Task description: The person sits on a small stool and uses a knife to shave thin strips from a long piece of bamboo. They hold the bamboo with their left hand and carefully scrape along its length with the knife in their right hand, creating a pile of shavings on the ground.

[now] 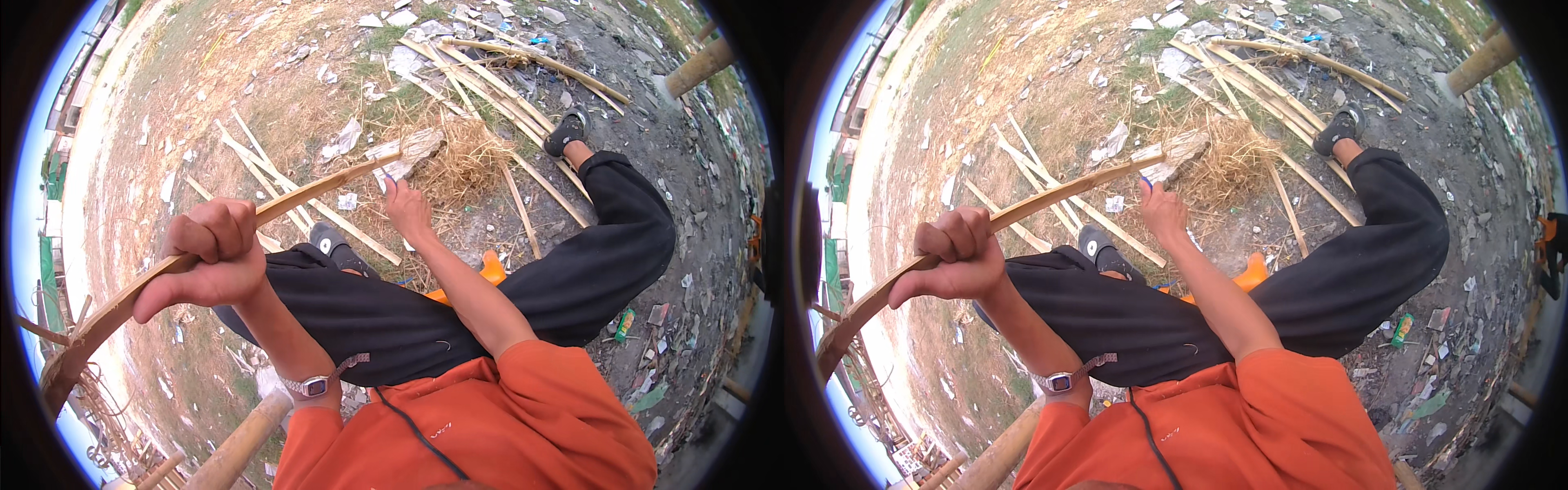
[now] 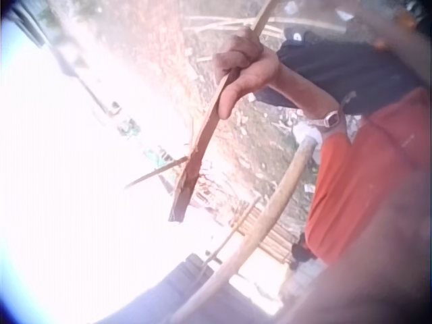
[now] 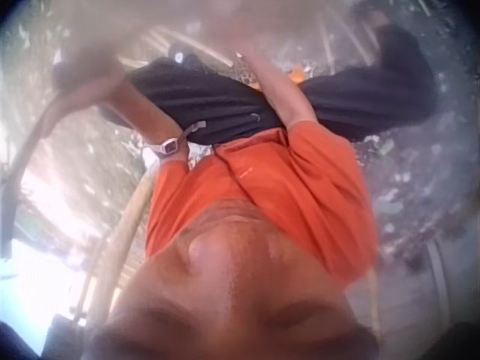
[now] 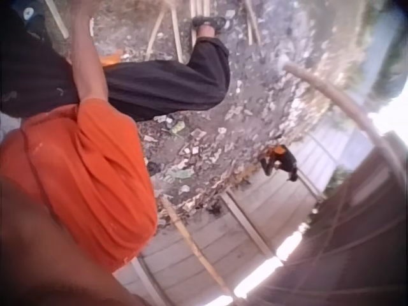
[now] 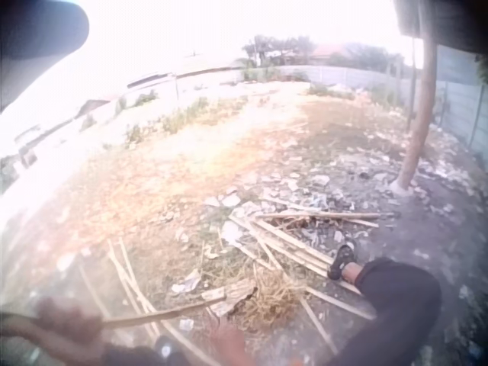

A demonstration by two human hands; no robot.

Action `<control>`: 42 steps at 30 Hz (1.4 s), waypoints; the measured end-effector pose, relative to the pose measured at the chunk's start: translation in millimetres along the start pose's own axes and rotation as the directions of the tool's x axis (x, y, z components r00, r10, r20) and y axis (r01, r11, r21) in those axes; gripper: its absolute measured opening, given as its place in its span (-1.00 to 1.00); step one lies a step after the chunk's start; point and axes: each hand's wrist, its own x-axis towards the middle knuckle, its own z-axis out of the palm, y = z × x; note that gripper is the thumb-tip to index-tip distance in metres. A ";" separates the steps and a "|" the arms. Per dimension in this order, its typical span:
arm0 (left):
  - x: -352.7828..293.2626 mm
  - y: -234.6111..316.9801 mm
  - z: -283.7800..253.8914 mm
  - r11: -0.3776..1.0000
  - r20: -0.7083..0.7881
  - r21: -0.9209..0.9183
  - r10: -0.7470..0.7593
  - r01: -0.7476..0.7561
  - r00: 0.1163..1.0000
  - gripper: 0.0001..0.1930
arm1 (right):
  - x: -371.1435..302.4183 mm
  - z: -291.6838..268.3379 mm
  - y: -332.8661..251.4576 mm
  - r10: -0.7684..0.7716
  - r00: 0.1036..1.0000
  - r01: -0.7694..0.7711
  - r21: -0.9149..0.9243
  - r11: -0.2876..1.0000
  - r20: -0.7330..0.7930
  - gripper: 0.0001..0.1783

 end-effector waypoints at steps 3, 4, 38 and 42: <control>-0.7 -9.2 6.3 1.000 0.017 0.016 0.011 -0.011 1.000 -0.28 | 19.6 11.6 59.4 0.246 0.969 -0.243 -0.088 0.966 0.027 -0.47; -1.0 -8.9 4.2 1.000 0.037 0.013 0.013 -0.013 0.999 -0.28 | 13.8 9.7 58.3 0.223 0.975 -0.224 -0.056 0.973 -0.017 -0.45; 3.0 -6.4 7.6 1.000 0.032 0.009 0.011 -0.011 0.999 -0.29 | 20.2 7.5 6.7 -0.132 0.983 0.175 0.425 0.888 -0.129 -0.48; 4.2 -7.7 7.5 0.998 0.155 -0.052 0.038 -0.030 0.987 -0.29 | 20.2 -2.9 -17.2 -0.149 0.989 0.134 0.378 0.916 0.010 -0.42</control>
